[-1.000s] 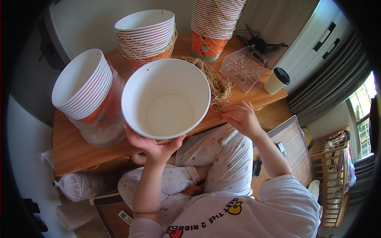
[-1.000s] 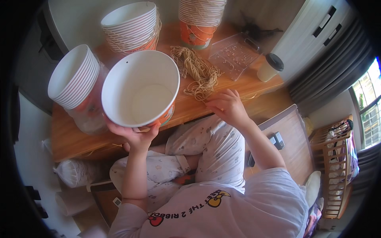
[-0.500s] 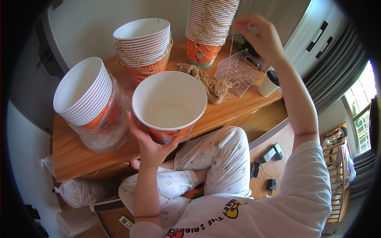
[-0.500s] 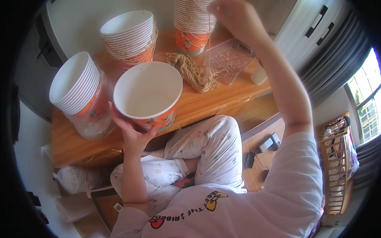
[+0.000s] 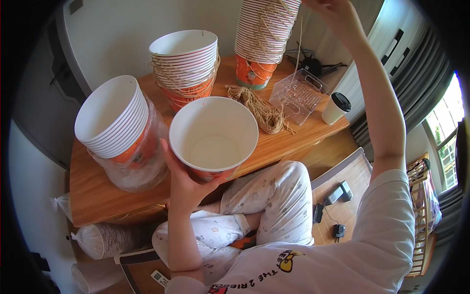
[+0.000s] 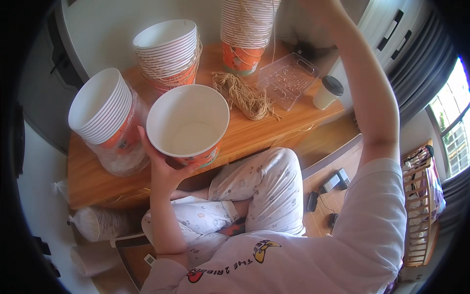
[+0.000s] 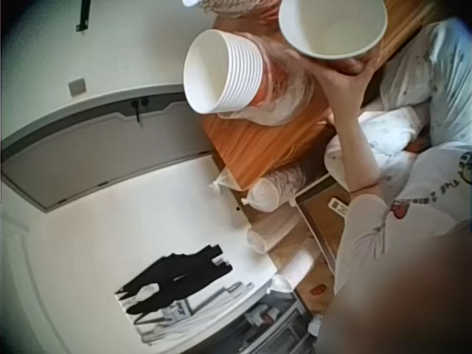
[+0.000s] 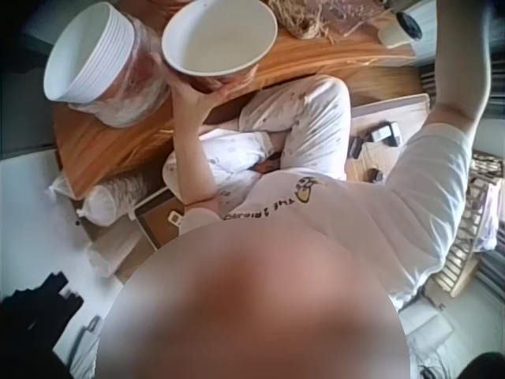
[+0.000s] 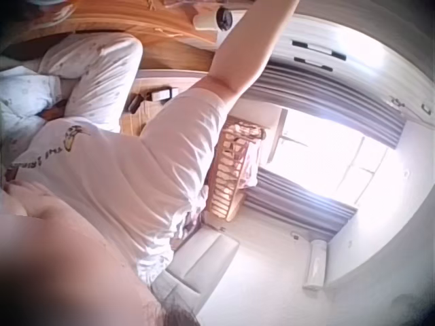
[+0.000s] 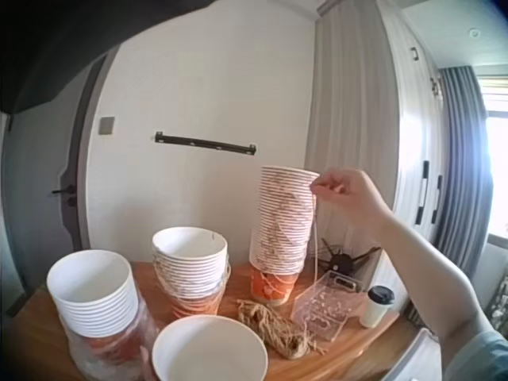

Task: Threading and tying string handles onto paper buckets.

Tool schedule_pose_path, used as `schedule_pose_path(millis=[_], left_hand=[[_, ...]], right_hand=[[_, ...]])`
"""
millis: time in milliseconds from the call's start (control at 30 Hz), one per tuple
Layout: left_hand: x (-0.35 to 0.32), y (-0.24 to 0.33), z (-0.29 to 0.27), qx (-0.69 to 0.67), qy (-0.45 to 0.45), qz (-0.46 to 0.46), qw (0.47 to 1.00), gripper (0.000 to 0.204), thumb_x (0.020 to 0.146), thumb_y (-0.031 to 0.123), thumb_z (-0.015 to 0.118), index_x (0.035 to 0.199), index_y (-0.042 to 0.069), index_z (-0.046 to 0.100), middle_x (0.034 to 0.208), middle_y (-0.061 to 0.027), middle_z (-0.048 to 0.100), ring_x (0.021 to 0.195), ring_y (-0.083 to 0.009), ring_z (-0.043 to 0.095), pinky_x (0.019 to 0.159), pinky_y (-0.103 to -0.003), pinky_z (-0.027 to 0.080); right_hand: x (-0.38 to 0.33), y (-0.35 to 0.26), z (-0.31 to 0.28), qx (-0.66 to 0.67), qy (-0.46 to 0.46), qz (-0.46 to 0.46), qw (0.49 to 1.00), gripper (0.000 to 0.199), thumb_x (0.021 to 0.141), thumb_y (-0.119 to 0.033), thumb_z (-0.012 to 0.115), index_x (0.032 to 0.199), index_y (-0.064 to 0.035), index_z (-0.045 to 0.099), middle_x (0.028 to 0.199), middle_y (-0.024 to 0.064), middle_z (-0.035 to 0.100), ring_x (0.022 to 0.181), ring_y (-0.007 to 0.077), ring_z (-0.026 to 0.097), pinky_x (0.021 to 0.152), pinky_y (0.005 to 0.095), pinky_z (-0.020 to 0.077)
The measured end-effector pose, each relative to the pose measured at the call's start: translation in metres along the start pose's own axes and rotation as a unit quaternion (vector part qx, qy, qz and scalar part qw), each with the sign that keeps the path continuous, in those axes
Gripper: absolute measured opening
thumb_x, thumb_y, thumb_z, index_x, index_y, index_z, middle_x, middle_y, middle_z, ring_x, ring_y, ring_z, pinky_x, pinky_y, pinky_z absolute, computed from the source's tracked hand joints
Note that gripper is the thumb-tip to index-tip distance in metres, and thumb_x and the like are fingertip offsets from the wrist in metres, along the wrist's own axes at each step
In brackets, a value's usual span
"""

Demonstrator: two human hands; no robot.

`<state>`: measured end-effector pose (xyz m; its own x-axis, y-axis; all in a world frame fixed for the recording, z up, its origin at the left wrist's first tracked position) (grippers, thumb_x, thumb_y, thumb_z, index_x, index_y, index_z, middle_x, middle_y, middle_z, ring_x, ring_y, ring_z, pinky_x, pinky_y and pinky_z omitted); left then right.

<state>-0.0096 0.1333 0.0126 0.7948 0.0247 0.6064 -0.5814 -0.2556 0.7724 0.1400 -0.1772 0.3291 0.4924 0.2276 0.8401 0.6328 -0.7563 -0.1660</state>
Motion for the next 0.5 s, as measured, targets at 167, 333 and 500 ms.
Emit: schedule_pose_path(millis=[167,333,500], left_hand=[[0.002,0.005,0.003,-0.006,-0.02,-0.003,1.0,0.14,0.063,0.02,0.092,0.156,0.013,-0.013,0.152,-0.0175,0.031,0.133,-0.0287,0.044,0.103,-0.041,0.046],[-0.002,0.003,-0.001,-0.038,-0.005,-0.045,0.998,0.141,0.063,0.022,0.093,0.155,0.011,-0.013,0.152,-0.02,0.03,0.132,-0.0298,0.045,0.102,-0.043,0.047],[-0.004,0.006,0.0,-0.141,0.033,-0.044,0.988,0.141,0.062,0.034,0.095,0.156,0.013,-0.007,0.154,-0.0247,0.025,0.138,-0.0371,0.039,0.109,-0.051,0.04]], right_hand=[[0.024,-0.011,-0.054,0.048,0.201,-0.039,0.978,0.016,0.091,-0.018,0.07,0.097,-0.0029,0.071,0.081,-0.0005,0.068,0.076,0.0069,0.059,0.069,0.023,0.0455],[0.037,-0.042,-0.042,0.092,0.067,0.001,0.994,0.014,0.092,-0.016,0.069,0.097,-0.0031,0.071,0.083,-0.0009,0.067,0.076,0.0076,0.059,0.07,0.0231,0.0463],[0.041,-0.039,-0.03,0.102,0.028,-0.075,0.992,0.013,0.092,-0.016,0.068,0.094,-0.004,0.071,0.082,-0.0023,0.066,0.074,0.0062,0.057,0.068,0.0224,0.045]])
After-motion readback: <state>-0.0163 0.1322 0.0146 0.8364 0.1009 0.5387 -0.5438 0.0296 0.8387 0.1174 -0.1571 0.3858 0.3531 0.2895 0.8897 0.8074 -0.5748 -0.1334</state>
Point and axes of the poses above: each hand's wrist, its own x-axis towards the middle knuckle, its own z-axis out of the palm, y = z × x, the point moved 5 cm from there along x, towards the middle knuckle
